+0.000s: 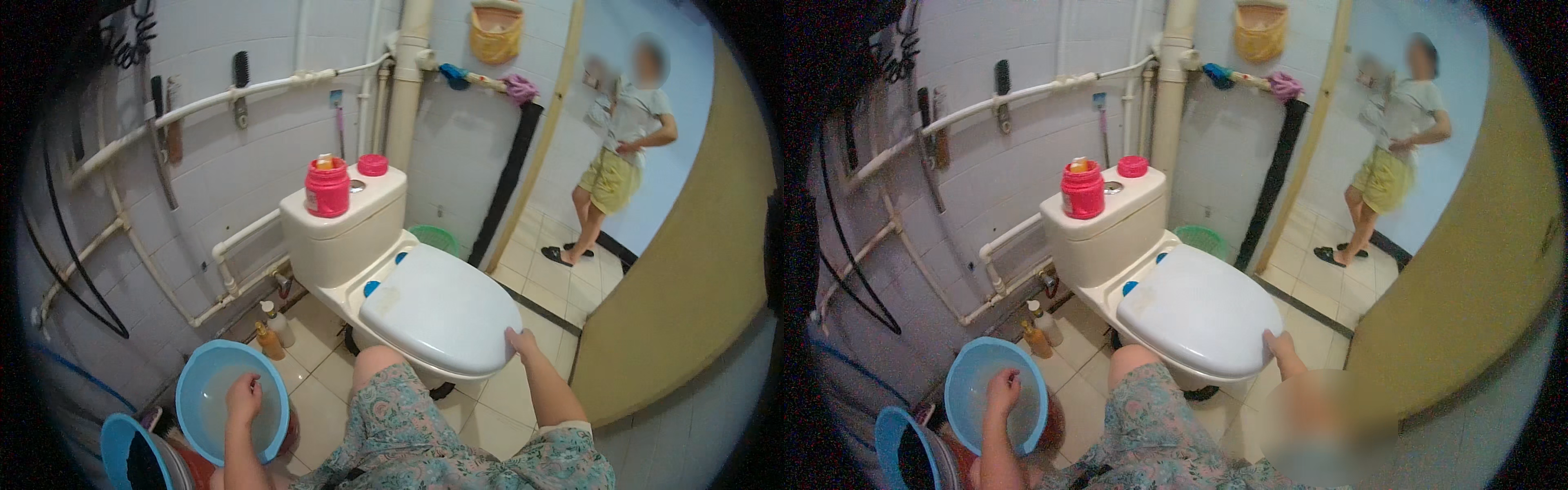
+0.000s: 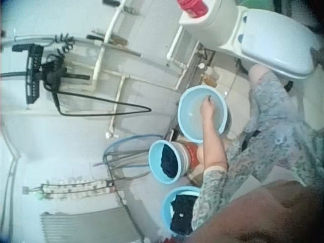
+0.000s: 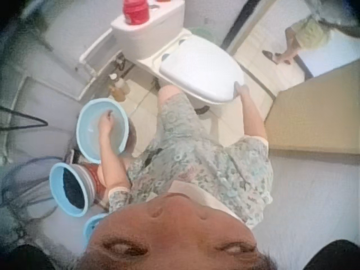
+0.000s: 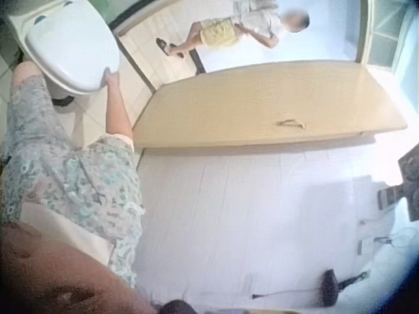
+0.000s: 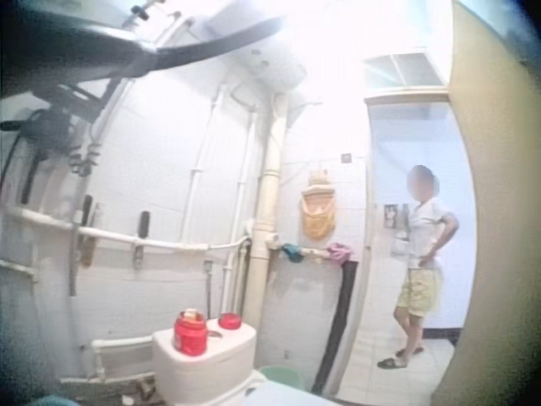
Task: The person is sitting on the floor in a bathroom, hand-washing dark-colored clothes. They repeatedly submerge the clothes in a blue basin, scrub them by hand, and wring them out. The person also refills the basin with water from a wall-mounted tap and pours out the dirty water into the toilet.
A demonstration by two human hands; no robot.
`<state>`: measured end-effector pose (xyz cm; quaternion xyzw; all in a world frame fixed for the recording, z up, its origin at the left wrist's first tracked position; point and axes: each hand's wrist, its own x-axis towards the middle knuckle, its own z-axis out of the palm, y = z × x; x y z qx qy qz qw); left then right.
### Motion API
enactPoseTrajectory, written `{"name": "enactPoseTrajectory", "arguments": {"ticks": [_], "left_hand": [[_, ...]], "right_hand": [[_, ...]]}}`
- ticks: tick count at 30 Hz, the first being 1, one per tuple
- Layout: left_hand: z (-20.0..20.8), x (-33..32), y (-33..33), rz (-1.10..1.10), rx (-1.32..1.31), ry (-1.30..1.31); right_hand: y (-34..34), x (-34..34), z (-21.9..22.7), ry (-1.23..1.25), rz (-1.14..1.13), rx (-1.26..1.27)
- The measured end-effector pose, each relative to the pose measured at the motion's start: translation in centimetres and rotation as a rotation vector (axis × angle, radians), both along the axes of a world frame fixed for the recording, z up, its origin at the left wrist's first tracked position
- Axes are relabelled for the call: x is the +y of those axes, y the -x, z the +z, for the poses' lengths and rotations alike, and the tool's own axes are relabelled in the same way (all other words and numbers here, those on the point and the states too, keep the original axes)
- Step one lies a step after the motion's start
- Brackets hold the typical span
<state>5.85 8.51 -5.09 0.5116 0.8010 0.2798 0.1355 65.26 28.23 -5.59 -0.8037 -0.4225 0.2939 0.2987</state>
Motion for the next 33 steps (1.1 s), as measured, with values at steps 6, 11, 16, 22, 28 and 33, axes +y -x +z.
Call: {"name": "enactPoseTrajectory", "arguments": {"ticks": [6,11,16,22,28,33], "left_hand": [[-1.0,-0.1,-0.7,-0.003,0.063,-0.015],[-2.0,1.6,-1.5,-0.004,-0.223,-0.085],[0.9,2.9,-3.0,-0.079,-0.480,-0.225],[10.8,11.6,-18.3,-0.645,-0.123,-0.194],[10.3,15.9,-30.2,-1.026,0.211,-0.144],[4.6,15.9,-35.6,-1.213,0.470,-0.177]], "right_hand": [[-1.4,3.6,-1.3,0.107,-0.215,0.389],[-10.5,9.9,-10.7,0.030,-0.219,0.318],[-2.9,5.8,-5.0,0.167,-0.040,0.383],[-6.7,6.0,-7.6,0.227,-0.290,0.475],[-4.5,2.8,-2.6,0.121,-0.207,0.571],[-4.7,2.4,-2.3,0.116,-0.200,0.688]]}}
